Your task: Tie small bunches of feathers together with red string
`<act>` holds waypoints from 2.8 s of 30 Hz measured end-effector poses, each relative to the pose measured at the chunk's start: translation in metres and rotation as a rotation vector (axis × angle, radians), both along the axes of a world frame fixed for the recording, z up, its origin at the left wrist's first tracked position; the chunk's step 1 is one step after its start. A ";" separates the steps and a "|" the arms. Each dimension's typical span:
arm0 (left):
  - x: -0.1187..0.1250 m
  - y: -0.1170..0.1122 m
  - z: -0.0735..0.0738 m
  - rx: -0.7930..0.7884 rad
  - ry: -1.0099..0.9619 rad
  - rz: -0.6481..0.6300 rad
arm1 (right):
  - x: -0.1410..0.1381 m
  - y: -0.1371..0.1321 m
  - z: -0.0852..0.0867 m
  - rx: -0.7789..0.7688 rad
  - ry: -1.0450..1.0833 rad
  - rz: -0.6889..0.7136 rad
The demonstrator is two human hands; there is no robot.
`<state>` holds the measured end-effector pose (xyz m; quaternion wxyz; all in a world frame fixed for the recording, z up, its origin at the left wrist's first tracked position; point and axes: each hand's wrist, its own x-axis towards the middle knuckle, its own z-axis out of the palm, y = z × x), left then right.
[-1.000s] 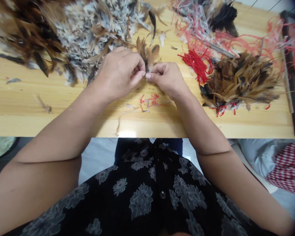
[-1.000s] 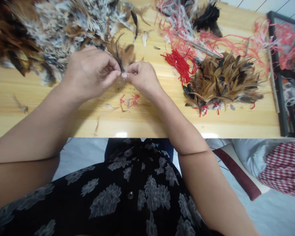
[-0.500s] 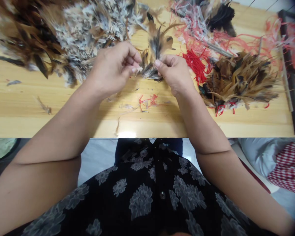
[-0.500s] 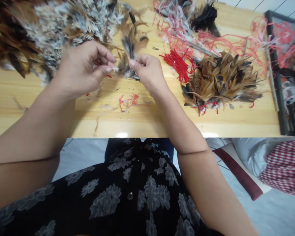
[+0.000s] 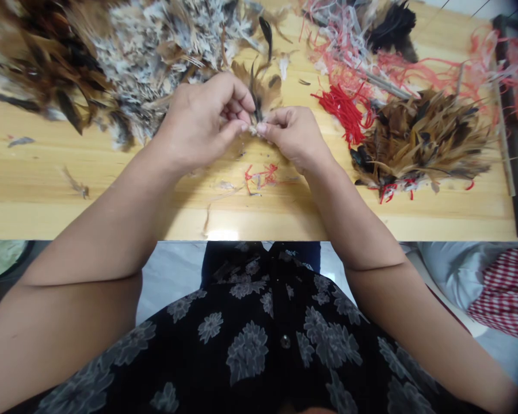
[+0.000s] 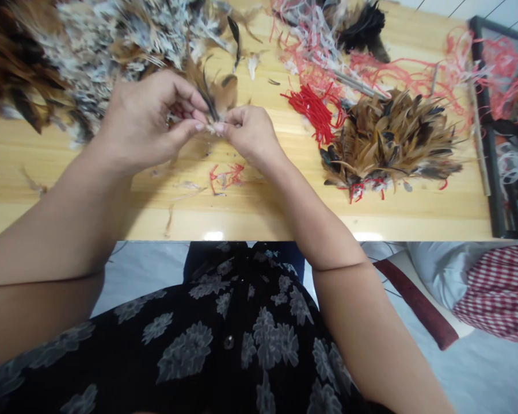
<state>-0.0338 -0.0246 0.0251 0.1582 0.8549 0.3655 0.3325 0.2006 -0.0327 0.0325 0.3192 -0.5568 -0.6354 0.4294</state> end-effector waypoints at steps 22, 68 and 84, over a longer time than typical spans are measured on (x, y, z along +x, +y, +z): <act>-0.002 0.005 -0.003 0.075 -0.103 0.208 | 0.006 0.001 0.004 0.012 -0.010 -0.049; 0.010 0.022 -0.024 -0.703 -0.996 -0.030 | -0.003 0.010 -0.028 -0.014 0.202 -0.024; 0.040 0.002 -0.001 -0.720 -1.010 0.113 | -0.007 0.008 -0.034 -0.061 0.279 0.023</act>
